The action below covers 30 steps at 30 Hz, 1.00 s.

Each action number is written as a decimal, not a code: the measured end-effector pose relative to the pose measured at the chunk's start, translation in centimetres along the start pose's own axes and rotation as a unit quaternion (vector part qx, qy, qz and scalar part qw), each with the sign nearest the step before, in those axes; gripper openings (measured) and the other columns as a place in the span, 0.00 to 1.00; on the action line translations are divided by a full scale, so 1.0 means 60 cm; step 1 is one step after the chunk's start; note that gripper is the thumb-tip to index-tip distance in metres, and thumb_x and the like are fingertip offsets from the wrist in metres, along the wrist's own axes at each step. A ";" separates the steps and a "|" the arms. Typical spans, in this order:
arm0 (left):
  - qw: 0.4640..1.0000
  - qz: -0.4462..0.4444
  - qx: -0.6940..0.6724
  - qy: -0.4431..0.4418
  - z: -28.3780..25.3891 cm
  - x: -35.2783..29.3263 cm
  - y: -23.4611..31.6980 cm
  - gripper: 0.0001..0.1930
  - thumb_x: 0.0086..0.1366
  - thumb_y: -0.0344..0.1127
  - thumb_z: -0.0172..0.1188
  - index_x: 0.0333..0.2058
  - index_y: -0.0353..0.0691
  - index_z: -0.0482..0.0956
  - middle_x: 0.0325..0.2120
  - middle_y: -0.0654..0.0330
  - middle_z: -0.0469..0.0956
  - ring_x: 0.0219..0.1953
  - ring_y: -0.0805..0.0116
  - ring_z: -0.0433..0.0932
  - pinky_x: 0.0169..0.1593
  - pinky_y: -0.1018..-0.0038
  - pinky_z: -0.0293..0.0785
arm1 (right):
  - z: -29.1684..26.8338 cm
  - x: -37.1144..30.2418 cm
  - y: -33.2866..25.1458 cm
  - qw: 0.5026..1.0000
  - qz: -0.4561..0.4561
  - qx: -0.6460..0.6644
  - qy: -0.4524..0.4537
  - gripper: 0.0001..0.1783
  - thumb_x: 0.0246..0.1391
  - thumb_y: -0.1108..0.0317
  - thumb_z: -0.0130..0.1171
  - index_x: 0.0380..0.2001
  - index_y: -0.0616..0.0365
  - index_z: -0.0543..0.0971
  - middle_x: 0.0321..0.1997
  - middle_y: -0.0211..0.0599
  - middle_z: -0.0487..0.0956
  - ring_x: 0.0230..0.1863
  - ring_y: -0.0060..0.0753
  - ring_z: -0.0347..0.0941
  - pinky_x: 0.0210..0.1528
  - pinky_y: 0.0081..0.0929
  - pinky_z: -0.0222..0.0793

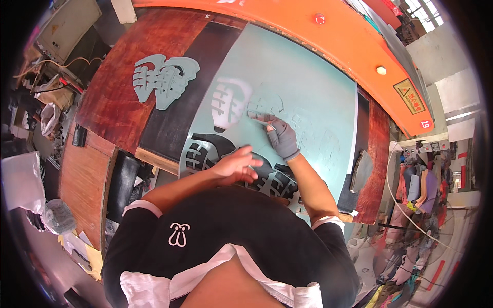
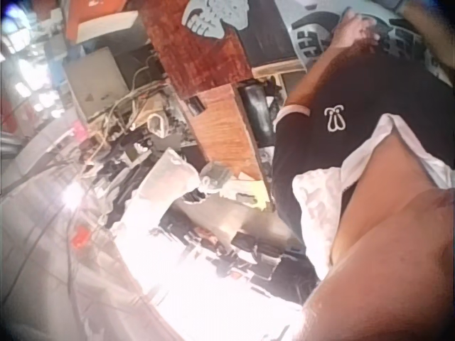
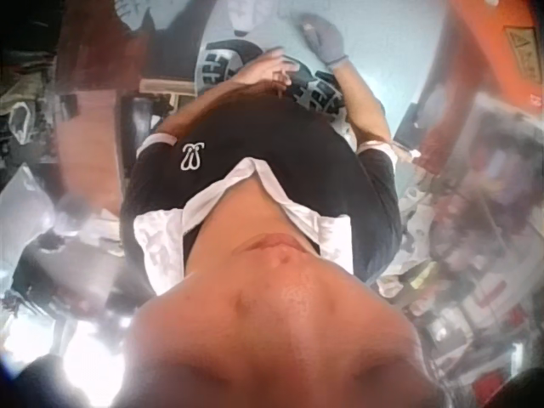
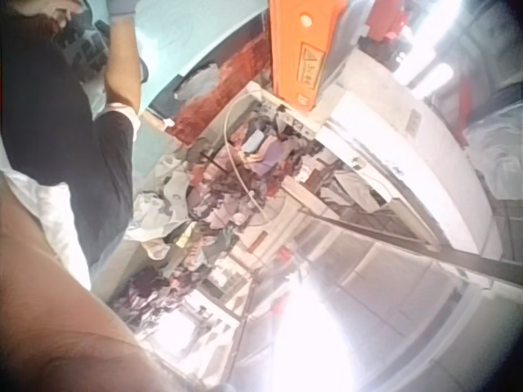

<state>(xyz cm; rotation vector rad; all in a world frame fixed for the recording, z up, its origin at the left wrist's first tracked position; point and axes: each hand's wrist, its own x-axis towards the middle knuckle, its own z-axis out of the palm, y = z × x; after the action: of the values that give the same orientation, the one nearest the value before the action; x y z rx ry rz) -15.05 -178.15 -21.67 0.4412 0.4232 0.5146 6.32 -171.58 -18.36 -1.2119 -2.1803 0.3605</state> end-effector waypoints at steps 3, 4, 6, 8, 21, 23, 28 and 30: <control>0.990 0.032 -0.132 -0.033 0.001 0.054 0.002 0.15 0.66 0.48 0.49 0.45 0.47 0.64 0.29 0.58 0.76 0.19 0.72 0.70 0.30 0.67 0.70 | -0.001 -0.009 -0.011 0.998 -0.003 -0.057 -0.014 0.10 0.56 0.62 0.51 0.35 0.55 0.77 0.34 0.39 0.77 0.38 0.47 0.73 0.39 0.35 0.71; 0.991 0.007 -0.133 -0.027 -0.001 0.061 -0.003 0.15 0.66 0.48 0.49 0.44 0.47 0.64 0.27 0.58 0.76 0.19 0.72 0.70 0.29 0.67 0.70 | 0.002 -0.013 -0.015 0.997 -0.011 -0.076 -0.031 0.10 0.56 0.63 0.52 0.35 0.55 0.77 0.34 0.39 0.77 0.37 0.47 0.73 0.39 0.35 0.71; 0.993 -0.033 -0.116 0.004 -0.003 0.071 -0.011 0.14 0.66 0.49 0.49 0.41 0.46 0.64 0.24 0.60 0.76 0.19 0.73 0.69 0.28 0.68 0.69 | 0.007 -0.019 -0.020 0.995 -0.049 -0.092 0.006 0.10 0.59 0.63 0.50 0.34 0.57 0.75 0.39 0.45 0.78 0.39 0.45 0.74 0.41 0.30 0.71; 0.999 0.000 -0.020 -0.025 -0.005 0.068 -0.023 0.17 0.67 0.51 0.48 0.43 0.43 0.64 0.24 0.59 0.76 0.19 0.73 0.69 0.30 0.66 0.72 | 0.010 -0.020 -0.022 0.999 0.031 -0.041 0.007 0.12 0.61 0.62 0.47 0.37 0.58 0.77 0.42 0.43 0.78 0.39 0.42 0.75 0.42 0.29 0.70; 0.986 0.011 -0.164 -0.025 -0.018 0.084 -0.010 0.23 0.69 0.54 0.41 0.54 0.46 0.64 0.28 0.62 0.71 0.16 0.77 0.60 0.32 0.66 0.69 | -0.014 -0.027 -0.033 0.984 -0.036 0.170 -0.037 0.20 0.53 0.67 0.56 0.50 0.60 0.69 0.45 0.45 0.75 0.45 0.50 0.71 0.45 0.37 0.68; 0.992 0.027 -0.124 -0.017 -0.018 0.086 -0.013 0.25 0.69 0.55 0.40 0.57 0.44 0.63 0.28 0.62 0.71 0.16 0.77 0.61 0.33 0.67 0.70 | -0.015 -0.033 -0.027 0.998 -0.044 0.014 -0.041 0.18 0.54 0.66 0.56 0.46 0.62 0.70 0.47 0.46 0.75 0.45 0.46 0.73 0.48 0.34 0.68; 0.997 0.055 0.024 0.039 -0.033 0.095 -0.022 0.29 0.69 0.56 0.40 0.59 0.40 0.61 0.29 0.62 0.71 0.20 0.77 0.66 0.37 0.70 0.73 | -0.024 0.007 0.006 0.957 0.268 0.110 -0.005 0.17 0.56 0.58 0.55 0.35 0.65 0.73 0.31 0.37 0.76 0.33 0.27 0.71 0.34 0.27 0.68; 0.998 0.062 0.013 0.027 -0.042 0.099 -0.027 0.27 0.70 0.54 0.39 0.56 0.37 0.63 0.32 0.60 0.75 0.25 0.74 0.71 0.38 0.70 0.73 | -0.055 0.056 0.030 0.943 0.293 0.056 0.144 0.18 0.56 0.56 0.54 0.31 0.64 0.73 0.26 0.36 0.74 0.28 0.24 0.69 0.30 0.26 0.67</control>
<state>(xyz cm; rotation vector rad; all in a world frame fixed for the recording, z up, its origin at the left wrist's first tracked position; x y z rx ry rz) -10.96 -175.41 -26.15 0.4817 0.4558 0.6429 8.28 -167.97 -15.45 -1.7157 -1.5000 0.5032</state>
